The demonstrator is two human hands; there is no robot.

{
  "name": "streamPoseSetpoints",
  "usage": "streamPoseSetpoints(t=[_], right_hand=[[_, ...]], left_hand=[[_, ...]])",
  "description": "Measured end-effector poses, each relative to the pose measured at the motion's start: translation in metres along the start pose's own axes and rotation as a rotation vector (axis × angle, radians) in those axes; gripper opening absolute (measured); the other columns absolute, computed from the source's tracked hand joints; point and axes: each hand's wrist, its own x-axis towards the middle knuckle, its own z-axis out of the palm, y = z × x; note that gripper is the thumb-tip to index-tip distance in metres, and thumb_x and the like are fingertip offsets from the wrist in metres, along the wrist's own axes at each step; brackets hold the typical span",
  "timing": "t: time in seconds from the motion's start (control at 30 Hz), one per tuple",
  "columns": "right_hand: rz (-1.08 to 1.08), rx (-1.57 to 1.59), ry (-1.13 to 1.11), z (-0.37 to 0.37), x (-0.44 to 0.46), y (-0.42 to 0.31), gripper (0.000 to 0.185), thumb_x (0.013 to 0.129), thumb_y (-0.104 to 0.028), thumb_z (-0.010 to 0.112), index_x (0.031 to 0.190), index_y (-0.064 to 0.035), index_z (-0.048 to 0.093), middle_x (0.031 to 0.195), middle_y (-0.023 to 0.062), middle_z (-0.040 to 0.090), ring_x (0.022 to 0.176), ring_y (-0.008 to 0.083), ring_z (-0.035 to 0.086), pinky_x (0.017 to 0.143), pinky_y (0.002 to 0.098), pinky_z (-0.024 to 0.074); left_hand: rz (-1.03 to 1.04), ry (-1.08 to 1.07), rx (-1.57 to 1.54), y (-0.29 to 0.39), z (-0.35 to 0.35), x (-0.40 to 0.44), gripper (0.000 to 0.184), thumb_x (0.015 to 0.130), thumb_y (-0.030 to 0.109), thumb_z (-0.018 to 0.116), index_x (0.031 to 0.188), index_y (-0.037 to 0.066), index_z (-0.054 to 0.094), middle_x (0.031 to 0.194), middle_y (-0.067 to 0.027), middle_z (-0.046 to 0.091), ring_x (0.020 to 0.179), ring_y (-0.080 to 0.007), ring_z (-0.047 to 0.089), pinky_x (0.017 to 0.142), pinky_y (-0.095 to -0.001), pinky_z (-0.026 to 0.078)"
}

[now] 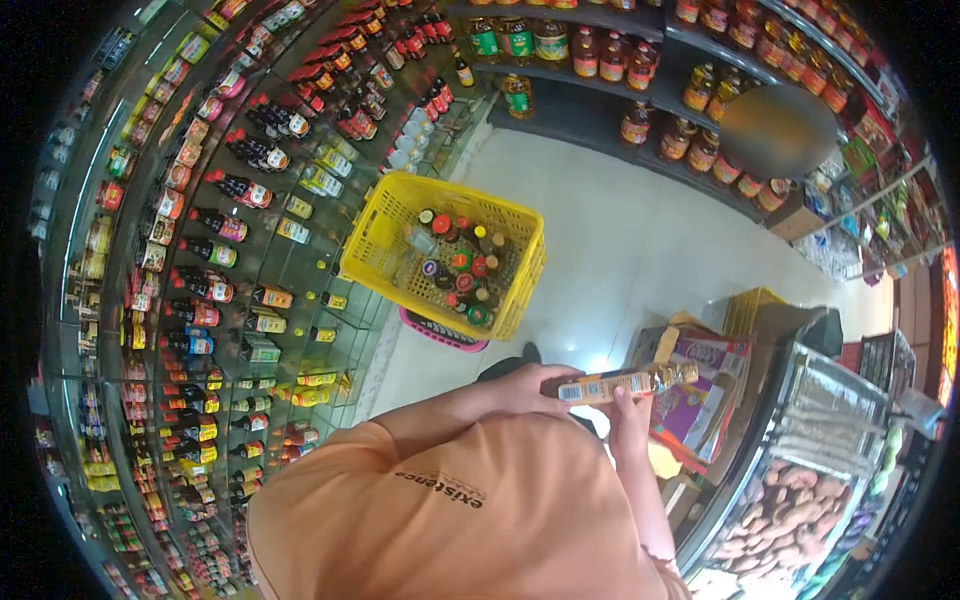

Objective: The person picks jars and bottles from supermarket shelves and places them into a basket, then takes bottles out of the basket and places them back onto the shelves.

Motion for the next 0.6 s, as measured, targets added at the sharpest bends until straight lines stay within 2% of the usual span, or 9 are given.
streamPoseSetpoints(t=[0.07, 0.1, 0.13, 0.2, 0.27, 0.33, 0.4, 0.43, 0.6], right_hand=[[-0.007, -0.031, 0.026, -0.001, 0.019, -0.008, 0.045, 0.093, -0.012, 0.063, 0.131, -0.0013, 0.042, 0.117, 0.0145, 0.061, 0.102, 0.0267, 0.067, 0.083, 0.0431, 0.0595], [0.009, -0.044, 0.023, -0.006, 0.032, -0.011, 0.043, 0.091, -0.012, 0.065, 0.128, -0.0012, 0.045, 0.113, 0.0137, 0.062, 0.1, 0.0258, 0.067, 0.082, 0.0415, 0.0595], [0.044, -0.101, -0.004, -0.011, 0.046, -0.015, 0.049, 0.093, -0.017, 0.066, 0.133, -0.0083, 0.04, 0.122, 0.0101, 0.058, 0.11, 0.0244, 0.062, 0.087, 0.0439, 0.058], [0.034, -0.167, -0.01, -0.009, 0.075, -0.027, 0.051, 0.091, -0.017, 0.069, 0.133, -0.009, 0.041, 0.124, 0.0091, 0.057, 0.111, 0.024, 0.062, 0.089, 0.0436, 0.0571], [0.005, -0.188, 0.068, 0.002, 0.109, -0.041, 0.048, 0.09, -0.013, 0.068, 0.13, -0.0039, 0.044, 0.118, 0.0109, 0.058, 0.108, 0.0243, 0.062, 0.091, 0.0416, 0.056], [-0.044, -0.198, 0.093, 0.014, 0.143, -0.06, 0.052, 0.089, -0.014, 0.069, 0.133, -0.0052, 0.042, 0.121, 0.0103, 0.056, 0.112, 0.0242, 0.06, 0.095, 0.0424, 0.0529], [0.007, -0.198, 0.068, 0.017, 0.181, -0.079, 0.053, 0.089, -0.016, 0.069, 0.134, -0.0041, 0.043, 0.121, 0.0104, 0.056, 0.111, 0.0241, 0.059, 0.098, 0.0427, 0.05], [-0.002, -0.21, 0.059, 0.031, 0.195, -0.092, 0.053, 0.089, -0.016, 0.07, 0.133, -0.0035, 0.044, 0.12, 0.0103, 0.056, 0.111, 0.0239, 0.059, 0.097, 0.0427, 0.0496], [-0.062, -0.379, 0.026, 0.077, 0.271, -0.136, 0.053, 0.086, -0.012, 0.069, 0.132, -0.0014, 0.045, 0.118, 0.0107, 0.058, 0.108, 0.0239, 0.06, 0.098, 0.0412, 0.0487]], left_hand=[[0.008, -0.027, -0.257, -0.003, -0.009, 0.022, 0.066, 0.085, 0.012, 0.078, 0.143, 0.0, 0.048, 0.132, -0.0141, 0.062, 0.122, -0.0188, 0.058, 0.105, -0.0358, 0.046], [0.021, -0.018, -0.263, -0.002, -0.018, 0.034, 0.066, 0.085, 0.012, 0.078, 0.143, 0.0, 0.048, 0.132, -0.0141, 0.062, 0.122, -0.0188, 0.058, 0.105, -0.0358, 0.046], [0.037, -0.029, -0.232, -0.002, -0.029, 0.046, 0.068, 0.084, 0.011, 0.079, 0.144, 0.0, 0.047, 0.133, -0.0147, 0.062, 0.122, -0.0188, 0.058, 0.105, -0.0352, 0.047], [0.07, -0.028, -0.211, -0.005, -0.049, 0.071, 0.07, 0.083, 0.01, 0.079, 0.144, -0.001, 0.047, 0.134, -0.0153, 0.061, 0.122, -0.0188, 0.058, 0.104, -0.0345, 0.047], [0.076, -0.058, -0.384, -0.007, -0.07, 0.099, 0.072, 0.083, 0.009, 0.079, 0.146, -0.001, 0.044, 0.136, -0.015, 0.059, 0.122, -0.0201, 0.058, 0.104, -0.0341, 0.047], [0.056, -0.064, -0.309, 0.004, -0.105, 0.125, 0.08, 0.08, 0.017, 0.083, 0.147, 0.0, 0.043, 0.136, -0.0148, 0.058, 0.123, -0.0241, 0.057, 0.105, -0.0367, 0.046], [0.17, -0.034, 0.089, 0.004, -0.135, 0.155, 0.087, 0.076, 0.025, 0.087, 0.147, 0.001, 0.044, 0.134, -0.0153, 0.058, 0.125, -0.0269, 0.056, 0.105, -0.0385, 0.046], [0.173, -0.041, 0.081, 0.008, -0.149, 0.166, 0.091, 0.072, 0.03, 0.089, 0.146, 0.001, 0.046, 0.133, -0.0165, 0.057, 0.125, -0.0279, 0.055, 0.106, -0.0384, 0.045], [0.233, 0.069, 0.079, 0.036, -0.215, 0.204, 0.085, 0.073, 0.03, 0.088, 0.144, 0.002, 0.049, 0.134, -0.0174, 0.057, 0.125, -0.0278, 0.056, 0.106, -0.0385, 0.045]])
